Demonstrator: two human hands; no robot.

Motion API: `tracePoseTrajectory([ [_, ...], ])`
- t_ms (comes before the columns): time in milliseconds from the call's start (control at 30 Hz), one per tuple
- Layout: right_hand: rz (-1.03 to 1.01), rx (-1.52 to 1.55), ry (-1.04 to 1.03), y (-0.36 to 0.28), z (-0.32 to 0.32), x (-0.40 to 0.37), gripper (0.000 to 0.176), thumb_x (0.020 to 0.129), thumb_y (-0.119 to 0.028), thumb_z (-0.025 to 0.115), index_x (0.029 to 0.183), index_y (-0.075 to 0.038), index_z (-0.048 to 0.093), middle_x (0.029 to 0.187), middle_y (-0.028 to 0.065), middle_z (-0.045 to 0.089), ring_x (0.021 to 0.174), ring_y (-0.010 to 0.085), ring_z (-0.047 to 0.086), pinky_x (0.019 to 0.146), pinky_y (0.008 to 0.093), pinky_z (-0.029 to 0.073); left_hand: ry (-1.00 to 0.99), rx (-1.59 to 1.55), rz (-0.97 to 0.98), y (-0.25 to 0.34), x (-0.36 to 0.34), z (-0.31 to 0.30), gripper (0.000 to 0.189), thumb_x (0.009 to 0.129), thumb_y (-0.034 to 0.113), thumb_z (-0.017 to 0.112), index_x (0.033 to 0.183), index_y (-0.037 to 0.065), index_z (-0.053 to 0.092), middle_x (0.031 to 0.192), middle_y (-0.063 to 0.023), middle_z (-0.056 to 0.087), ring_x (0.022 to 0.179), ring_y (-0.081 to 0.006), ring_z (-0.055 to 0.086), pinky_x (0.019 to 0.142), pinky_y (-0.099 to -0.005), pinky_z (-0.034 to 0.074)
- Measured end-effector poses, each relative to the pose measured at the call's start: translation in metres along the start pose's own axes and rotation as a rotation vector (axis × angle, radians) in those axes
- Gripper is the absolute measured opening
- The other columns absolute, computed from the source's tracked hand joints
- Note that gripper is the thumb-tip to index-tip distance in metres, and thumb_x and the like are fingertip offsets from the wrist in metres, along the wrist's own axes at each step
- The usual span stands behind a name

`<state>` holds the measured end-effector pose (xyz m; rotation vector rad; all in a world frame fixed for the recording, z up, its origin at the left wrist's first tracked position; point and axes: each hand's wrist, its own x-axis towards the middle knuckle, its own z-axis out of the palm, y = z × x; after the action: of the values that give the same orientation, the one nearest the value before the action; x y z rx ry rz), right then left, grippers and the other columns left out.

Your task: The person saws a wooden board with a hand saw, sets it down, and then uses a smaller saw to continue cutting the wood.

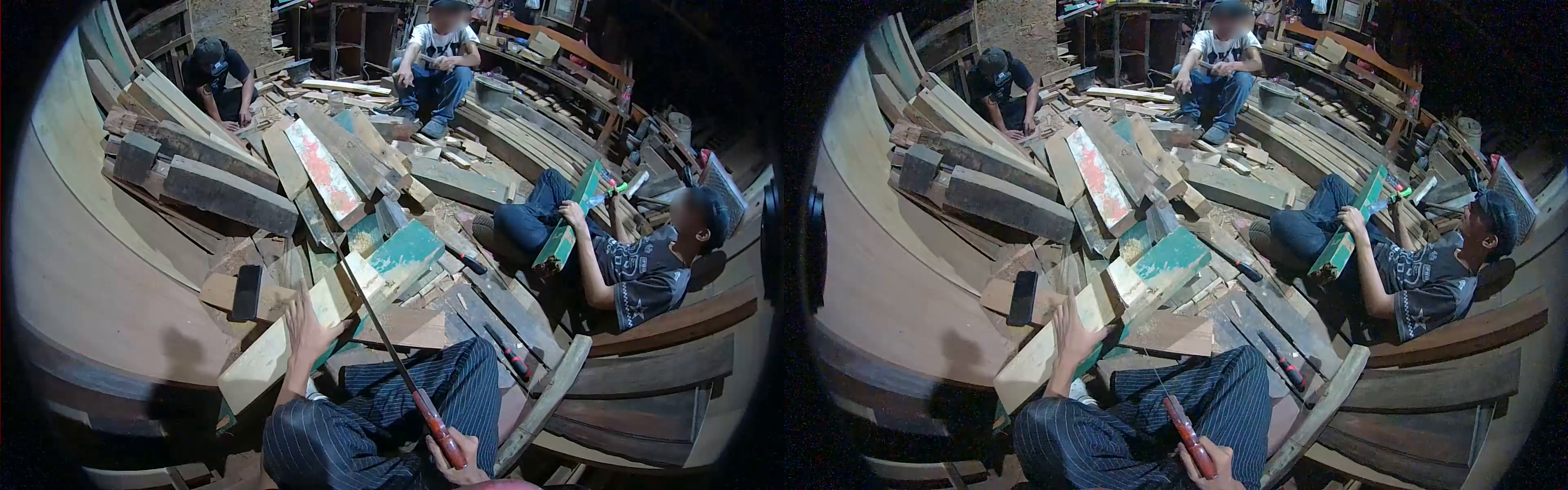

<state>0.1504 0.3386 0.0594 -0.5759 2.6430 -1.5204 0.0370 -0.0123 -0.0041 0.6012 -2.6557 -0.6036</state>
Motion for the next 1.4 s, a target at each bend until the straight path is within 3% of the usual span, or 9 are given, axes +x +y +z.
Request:
tracePoseTrajectory([
  [167, 0.067, 0.154, 0.003, -0.002, 0.002, -0.001, 0.015, 0.085, -0.014, 0.079, 0.082, -0.006, 0.067, 0.052, 0.0059, 0.055, 0.040, 0.0185, 0.057, 0.043, 0.0308, 0.042, -0.070, 0.030, 0.002, -0.008, 0.007, -0.002, 0.120, 0.063, 0.050, 0.089, 0.153, -0.001, 0.030, 0.135, -0.0209, 0.049, 0.125, -0.0391, 0.045, 0.107, -0.0501, 0.035],
  [367, -0.057, -0.157, 0.033, -0.004, -0.005, 0.002, 0.019, 0.085, -0.017, 0.080, 0.080, -0.007, 0.065, 0.054, 0.0068, 0.058, 0.042, 0.0214, 0.058, 0.046, 0.0311, 0.044, -0.011, 0.105, 0.034, -0.016, 0.003, 0.008, 0.116, 0.064, 0.056, 0.086, 0.151, -0.002, 0.034, 0.137, -0.0210, 0.050, 0.129, -0.0386, 0.043, 0.108, -0.0514, 0.033],
  [533, 0.126, 0.094, -0.086, -0.046, -0.025, 0.030, 0.017, 0.088, -0.014, 0.079, 0.086, -0.003, 0.066, 0.055, 0.0096, 0.054, 0.042, 0.0204, 0.056, 0.046, 0.0308, 0.041, -0.074, 0.027, -0.013, -0.009, -0.001, -0.003, 0.111, 0.065, 0.056, 0.085, 0.147, -0.002, 0.039, 0.144, -0.0239, 0.047, 0.133, -0.0419, 0.043, 0.110, -0.0537, 0.031],
  [667, -0.046, 0.201, -0.064, -0.042, -0.014, 0.060, 0.016, 0.089, -0.007, 0.075, 0.101, -0.001, 0.066, 0.065, 0.0143, 0.061, 0.051, 0.0229, 0.062, 0.050, 0.0319, 0.046, -0.126, 0.097, 0.007, -0.015, 0.007, 0.004, 0.112, 0.066, 0.053, 0.086, 0.151, 0.000, 0.036, 0.146, -0.0226, 0.047, 0.135, -0.0425, 0.042, 0.113, -0.0556, 0.029],
  [733, -0.096, 0.209, -0.090, -0.029, 0.003, 0.083, 0.017, 0.089, -0.006, 0.074, 0.103, -0.001, 0.065, 0.067, 0.0157, 0.061, 0.052, 0.0262, 0.063, 0.052, 0.0338, 0.047, -0.112, 0.086, 0.005, -0.013, 0.006, 0.004, 0.114, 0.066, 0.044, 0.088, 0.154, 0.001, 0.031, 0.147, -0.0208, 0.048, 0.136, -0.0411, 0.041, 0.114, -0.0546, 0.029],
  [900, -0.260, 0.250, 0.003, -0.009, 0.058, 0.140, 0.020, 0.087, -0.006, 0.075, 0.102, 0.000, 0.064, 0.072, 0.0193, 0.064, 0.060, 0.0342, 0.066, 0.055, 0.0386, 0.050, -0.061, 0.098, 0.048, -0.027, 0.004, 0.014, 0.112, 0.066, 0.040, 0.089, 0.154, 0.002, 0.032, 0.149, -0.0188, 0.046, 0.136, -0.0388, 0.042, 0.115, -0.0533, 0.029],
  [967, -0.222, 0.257, -0.017, -0.009, 0.064, 0.143, 0.019, 0.087, -0.006, 0.075, 0.101, 0.000, 0.064, 0.072, 0.0196, 0.064, 0.060, 0.0356, 0.066, 0.055, 0.0388, 0.049, -0.066, 0.097, 0.036, -0.023, 0.004, 0.011, 0.111, 0.066, 0.038, 0.089, 0.154, 0.002, 0.033, 0.149, -0.0182, 0.046, 0.136, -0.0389, 0.042, 0.115, -0.0526, 0.029],
  [1267, -0.226, 0.146, -0.166, 0.009, 0.038, 0.086, 0.022, 0.086, -0.007, 0.075, 0.098, -0.004, 0.057, 0.078, 0.0182, 0.065, 0.066, 0.0386, 0.067, 0.057, 0.0414, 0.052, -0.107, 0.141, -0.059, -0.019, 0.003, 0.011, 0.105, 0.067, 0.029, 0.086, 0.154, 0.001, 0.035, 0.154, -0.0182, 0.042, 0.142, -0.0408, 0.038, 0.120, -0.0509, 0.026],
  [1400, -0.150, 0.213, -0.174, 0.005, 0.018, 0.064, 0.022, 0.085, -0.004, 0.075, 0.099, -0.002, 0.058, 0.078, 0.0161, 0.066, 0.064, 0.0302, 0.070, 0.055, 0.0368, 0.053, -0.081, 0.091, 0.003, -0.017, 0.003, 0.006, 0.106, 0.068, 0.034, 0.085, 0.155, 0.002, 0.034, 0.151, -0.0192, 0.044, 0.139, -0.0387, 0.040, 0.117, -0.0514, 0.029],
])
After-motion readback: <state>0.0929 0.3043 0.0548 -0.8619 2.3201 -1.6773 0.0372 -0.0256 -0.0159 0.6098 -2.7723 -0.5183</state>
